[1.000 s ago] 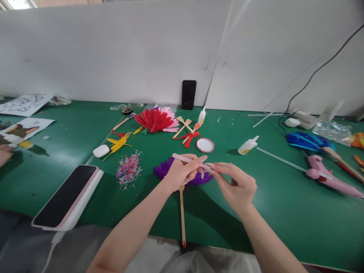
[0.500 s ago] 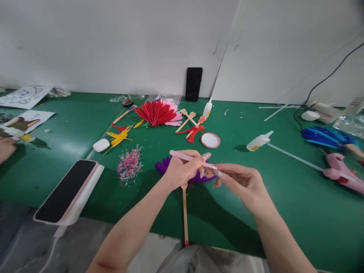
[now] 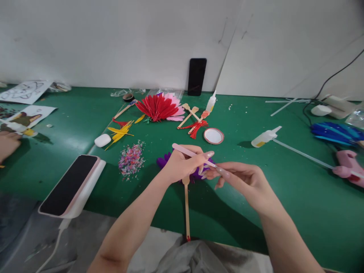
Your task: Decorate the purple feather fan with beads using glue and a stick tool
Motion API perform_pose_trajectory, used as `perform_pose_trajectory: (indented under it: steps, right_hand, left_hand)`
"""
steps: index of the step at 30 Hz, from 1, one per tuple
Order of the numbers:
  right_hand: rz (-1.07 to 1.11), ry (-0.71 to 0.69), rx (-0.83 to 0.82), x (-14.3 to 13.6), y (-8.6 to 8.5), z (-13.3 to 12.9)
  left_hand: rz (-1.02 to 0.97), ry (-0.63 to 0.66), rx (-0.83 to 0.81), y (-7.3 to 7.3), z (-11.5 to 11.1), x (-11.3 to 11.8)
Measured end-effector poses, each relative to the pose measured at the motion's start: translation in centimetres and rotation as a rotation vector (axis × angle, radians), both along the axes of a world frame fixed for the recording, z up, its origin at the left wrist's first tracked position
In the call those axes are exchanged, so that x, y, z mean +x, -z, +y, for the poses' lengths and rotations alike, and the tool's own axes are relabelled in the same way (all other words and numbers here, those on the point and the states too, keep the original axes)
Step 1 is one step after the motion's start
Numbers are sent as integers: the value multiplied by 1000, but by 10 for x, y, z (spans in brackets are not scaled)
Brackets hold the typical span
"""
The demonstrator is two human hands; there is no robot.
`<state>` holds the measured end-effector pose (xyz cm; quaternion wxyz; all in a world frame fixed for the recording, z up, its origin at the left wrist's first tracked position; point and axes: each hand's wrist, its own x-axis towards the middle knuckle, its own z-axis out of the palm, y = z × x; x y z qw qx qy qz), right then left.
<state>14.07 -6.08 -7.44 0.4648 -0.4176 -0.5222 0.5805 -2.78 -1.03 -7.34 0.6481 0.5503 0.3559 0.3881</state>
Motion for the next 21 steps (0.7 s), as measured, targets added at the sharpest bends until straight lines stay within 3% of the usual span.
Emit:
perform_pose_trajectory:
  steps: [21]
  right_hand:
    - [-28,-10,24,0,1,0]
  left_hand:
    - [92,27,36,-1,-1,-4]
